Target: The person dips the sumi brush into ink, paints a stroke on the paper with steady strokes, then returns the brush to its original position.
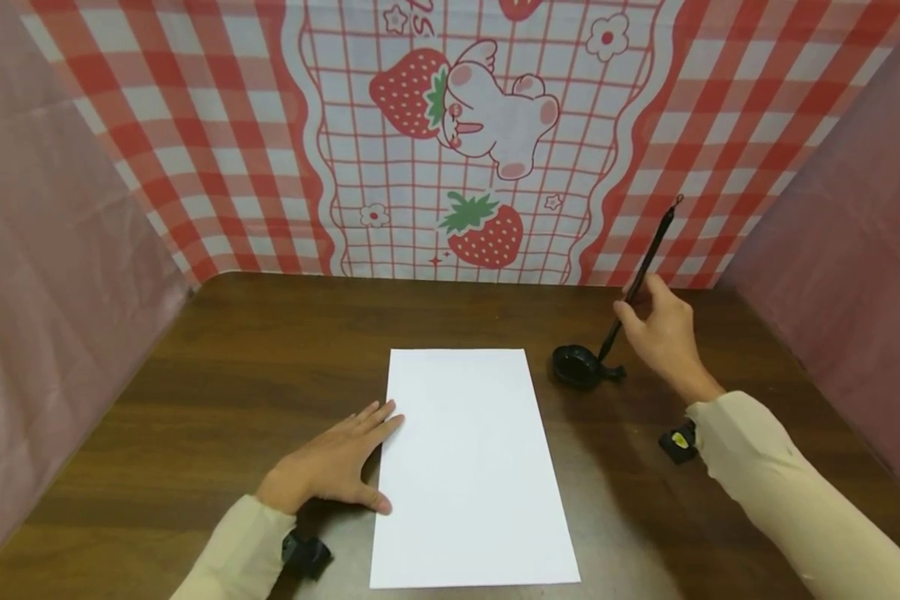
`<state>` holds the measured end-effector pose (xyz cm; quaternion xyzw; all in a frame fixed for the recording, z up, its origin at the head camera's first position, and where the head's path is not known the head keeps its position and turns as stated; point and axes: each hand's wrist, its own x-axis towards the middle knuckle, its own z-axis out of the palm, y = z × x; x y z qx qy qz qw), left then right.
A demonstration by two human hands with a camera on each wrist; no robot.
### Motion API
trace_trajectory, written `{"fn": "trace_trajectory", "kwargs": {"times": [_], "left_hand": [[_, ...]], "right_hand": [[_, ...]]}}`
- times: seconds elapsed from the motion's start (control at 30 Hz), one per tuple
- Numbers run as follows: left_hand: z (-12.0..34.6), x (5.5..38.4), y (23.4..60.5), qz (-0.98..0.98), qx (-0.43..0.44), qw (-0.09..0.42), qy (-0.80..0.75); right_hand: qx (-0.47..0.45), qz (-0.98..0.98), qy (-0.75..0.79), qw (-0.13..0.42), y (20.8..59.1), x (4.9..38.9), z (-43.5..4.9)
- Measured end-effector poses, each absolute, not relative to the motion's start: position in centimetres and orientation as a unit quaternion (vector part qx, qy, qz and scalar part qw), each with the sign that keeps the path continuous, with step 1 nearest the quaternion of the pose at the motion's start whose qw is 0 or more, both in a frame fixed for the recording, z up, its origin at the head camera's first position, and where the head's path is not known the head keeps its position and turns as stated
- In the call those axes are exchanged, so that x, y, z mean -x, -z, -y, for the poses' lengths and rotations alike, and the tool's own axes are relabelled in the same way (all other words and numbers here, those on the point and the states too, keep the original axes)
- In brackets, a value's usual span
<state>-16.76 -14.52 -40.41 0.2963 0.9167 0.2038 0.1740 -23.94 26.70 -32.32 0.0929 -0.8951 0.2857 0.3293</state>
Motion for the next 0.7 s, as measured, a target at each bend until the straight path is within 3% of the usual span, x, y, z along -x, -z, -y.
{"fn": "trace_trajectory", "kwargs": {"times": [0.27, 0.7], "left_hand": [[14.5, 16.7, 40.1, -0.919, -0.288, 0.18, -0.199], [14.5, 17.0, 40.4, -0.924, -0.275, 0.184, -0.192]], "right_hand": [[-0.102, 0.896, -0.272, 0.336, 31.5, 24.2, -26.5], [-0.138, 0.907, -0.267, 0.294, 29.3, 24.7, -24.3]]}}
